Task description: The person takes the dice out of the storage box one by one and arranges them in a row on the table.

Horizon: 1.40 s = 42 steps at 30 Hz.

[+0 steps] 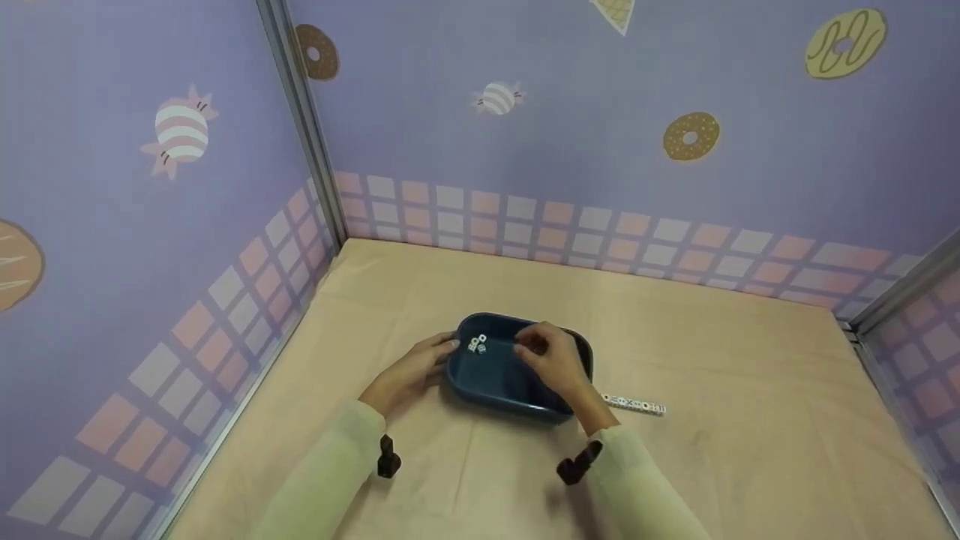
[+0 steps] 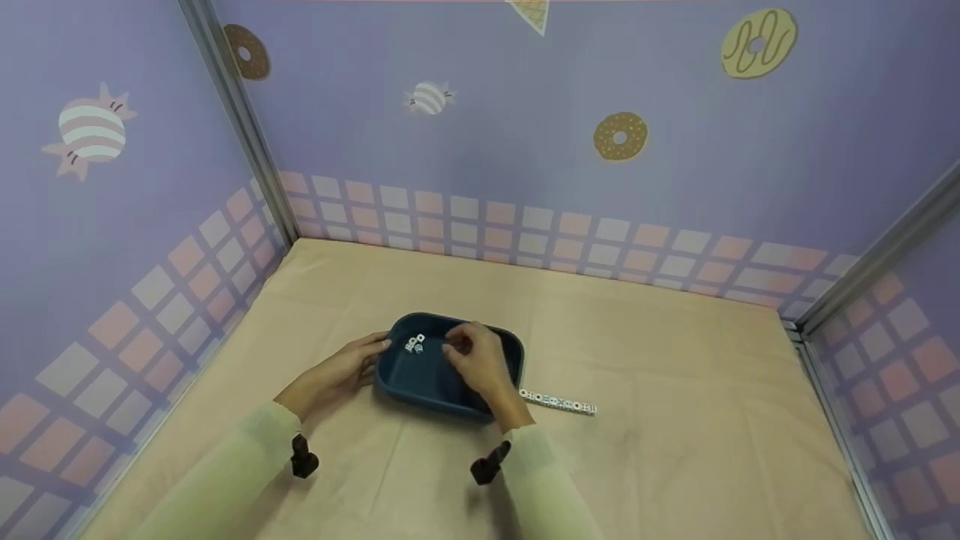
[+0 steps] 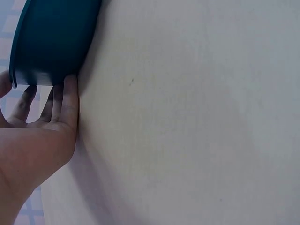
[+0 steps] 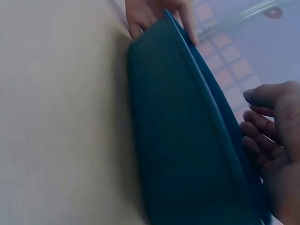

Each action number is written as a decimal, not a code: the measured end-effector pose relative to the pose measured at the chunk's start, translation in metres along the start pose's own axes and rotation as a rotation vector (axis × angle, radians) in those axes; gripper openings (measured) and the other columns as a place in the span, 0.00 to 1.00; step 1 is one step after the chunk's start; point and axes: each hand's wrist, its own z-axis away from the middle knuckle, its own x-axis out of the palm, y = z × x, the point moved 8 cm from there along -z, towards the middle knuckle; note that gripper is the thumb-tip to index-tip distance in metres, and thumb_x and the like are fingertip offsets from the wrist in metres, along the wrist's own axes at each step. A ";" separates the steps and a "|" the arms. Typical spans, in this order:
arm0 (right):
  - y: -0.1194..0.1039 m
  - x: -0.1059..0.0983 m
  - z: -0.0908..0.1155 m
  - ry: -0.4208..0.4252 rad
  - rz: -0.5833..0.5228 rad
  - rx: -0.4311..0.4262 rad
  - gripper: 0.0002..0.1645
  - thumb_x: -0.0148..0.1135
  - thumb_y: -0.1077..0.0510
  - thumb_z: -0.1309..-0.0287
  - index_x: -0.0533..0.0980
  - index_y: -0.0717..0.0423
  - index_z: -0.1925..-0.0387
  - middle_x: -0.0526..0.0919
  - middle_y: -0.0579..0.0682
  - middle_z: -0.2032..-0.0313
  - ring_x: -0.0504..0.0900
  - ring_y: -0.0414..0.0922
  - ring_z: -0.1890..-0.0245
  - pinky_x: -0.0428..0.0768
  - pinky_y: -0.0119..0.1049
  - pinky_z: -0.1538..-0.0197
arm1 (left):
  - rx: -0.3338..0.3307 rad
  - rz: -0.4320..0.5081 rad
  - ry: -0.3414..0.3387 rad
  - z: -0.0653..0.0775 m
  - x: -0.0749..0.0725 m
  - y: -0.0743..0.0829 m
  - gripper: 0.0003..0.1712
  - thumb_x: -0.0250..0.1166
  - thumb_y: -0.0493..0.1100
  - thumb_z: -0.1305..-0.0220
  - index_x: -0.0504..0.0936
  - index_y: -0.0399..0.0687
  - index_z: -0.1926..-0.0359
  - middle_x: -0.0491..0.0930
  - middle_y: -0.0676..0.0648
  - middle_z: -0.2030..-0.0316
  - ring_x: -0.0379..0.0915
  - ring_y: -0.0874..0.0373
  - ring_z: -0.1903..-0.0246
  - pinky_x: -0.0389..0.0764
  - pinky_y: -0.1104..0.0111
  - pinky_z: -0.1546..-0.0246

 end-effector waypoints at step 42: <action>0.017 0.086 -0.023 -0.184 0.166 0.118 0.11 0.74 0.65 0.36 0.86 0.60 0.52 0.82 0.52 0.59 0.82 0.46 0.59 0.85 0.45 0.52 | 0.039 0.000 -0.032 0.000 0.000 -0.001 0.34 0.55 0.53 0.16 0.60 0.48 0.17 0.66 0.36 0.24 0.68 0.41 0.27 0.73 0.51 0.28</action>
